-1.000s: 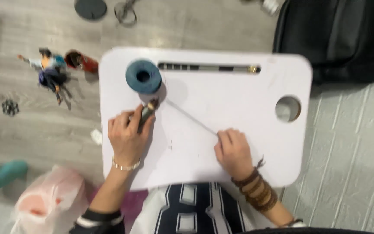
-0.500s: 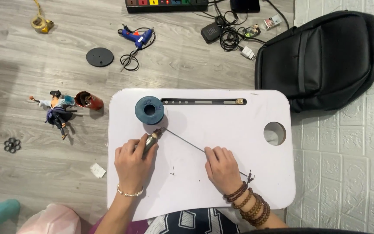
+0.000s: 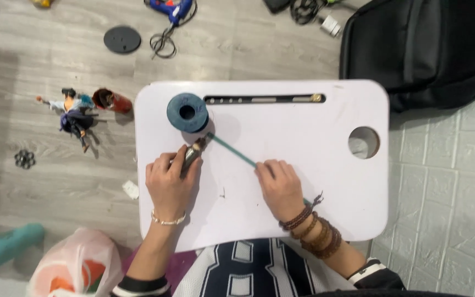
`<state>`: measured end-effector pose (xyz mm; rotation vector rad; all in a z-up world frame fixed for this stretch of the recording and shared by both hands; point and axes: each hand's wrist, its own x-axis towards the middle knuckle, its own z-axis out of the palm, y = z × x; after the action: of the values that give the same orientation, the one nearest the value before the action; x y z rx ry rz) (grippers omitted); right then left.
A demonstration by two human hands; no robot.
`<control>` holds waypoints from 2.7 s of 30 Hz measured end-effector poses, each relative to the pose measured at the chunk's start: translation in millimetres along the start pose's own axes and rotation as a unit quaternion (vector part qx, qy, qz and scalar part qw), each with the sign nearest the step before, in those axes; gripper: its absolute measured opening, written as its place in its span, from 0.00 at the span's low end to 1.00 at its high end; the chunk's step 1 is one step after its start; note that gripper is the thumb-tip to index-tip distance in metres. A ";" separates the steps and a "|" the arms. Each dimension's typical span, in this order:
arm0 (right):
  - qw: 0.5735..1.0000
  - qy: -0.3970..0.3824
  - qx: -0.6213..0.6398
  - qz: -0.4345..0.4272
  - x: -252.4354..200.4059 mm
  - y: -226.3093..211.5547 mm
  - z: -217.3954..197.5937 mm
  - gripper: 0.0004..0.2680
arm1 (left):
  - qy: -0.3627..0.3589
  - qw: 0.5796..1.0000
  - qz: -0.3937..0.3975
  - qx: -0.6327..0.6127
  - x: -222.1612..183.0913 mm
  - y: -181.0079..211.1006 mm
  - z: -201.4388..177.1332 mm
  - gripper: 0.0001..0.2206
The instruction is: Using a hacksaw blade to saw or scrape the commutator of a small electric motor armature while sitting at a portable desk.
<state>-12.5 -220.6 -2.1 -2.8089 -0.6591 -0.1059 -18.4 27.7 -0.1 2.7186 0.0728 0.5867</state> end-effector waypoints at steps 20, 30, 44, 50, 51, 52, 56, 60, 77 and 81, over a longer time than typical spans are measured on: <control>0.994 0.087 -0.055 -0.023 5.2 -8.5 -2.2 0.01 | 0.008 0.999 0.012 -0.032 -3.3 -8.2 8.5 0.17; 0.995 0.063 -0.064 0.031 -2.0 31.2 7.2 0.02 | 0.006 0.999 0.002 -0.038 -0.9 -6.0 6.2 0.17; 0.995 0.088 -0.012 -0.033 6.9 21.8 2.1 0.08 | 0.002 1.000 0.013 -0.026 -1.4 -5.7 5.7 0.17; 0.990 0.087 -0.006 -0.109 19.6 -16.2 4.2 0.13 | 0.000 1.000 0.012 -0.027 -1.7 -6.8 6.1 0.17; 0.991 0.069 0.014 -0.110 21.4 -21.6 1.8 0.14 | 0.000 1.000 0.008 -0.027 -1.7 -6.3 6.2 0.18; 0.991 0.071 0.014 -0.113 19.9 -19.4 4.6 0.14 | 0.003 1.000 0.006 -0.026 -1.4 -5.9 6.2 0.18; 0.998 -0.009 0.015 -0.065 24.2 -15.4 -8.5 0.18 | 0.001 1.000 -0.005 -0.030 -0.9 -3.7 4.3 0.16; 0.997 -0.047 0.015 -0.053 26.1 -16.4 -16.1 0.19 | 0.002 0.999 -0.002 -0.032 -0.2 -2.6 3.0 0.16; 0.999 -0.011 0.025 0.016 -3.4 24.1 -8.2 0.18 | 0.002 1.000 0.013 -0.019 -4.5 -7.2 7.5 0.16; 0.997 0.043 0.039 -0.044 13.2 -13.1 2.9 0.17 | -0.001 1.000 0.017 -0.016 -2.4 -5.3 5.3 0.16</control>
<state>-6.5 -202.8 -0.2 -2.6834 -0.7506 -0.2109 -18.3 30.6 -7.4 2.6944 0.0155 0.5889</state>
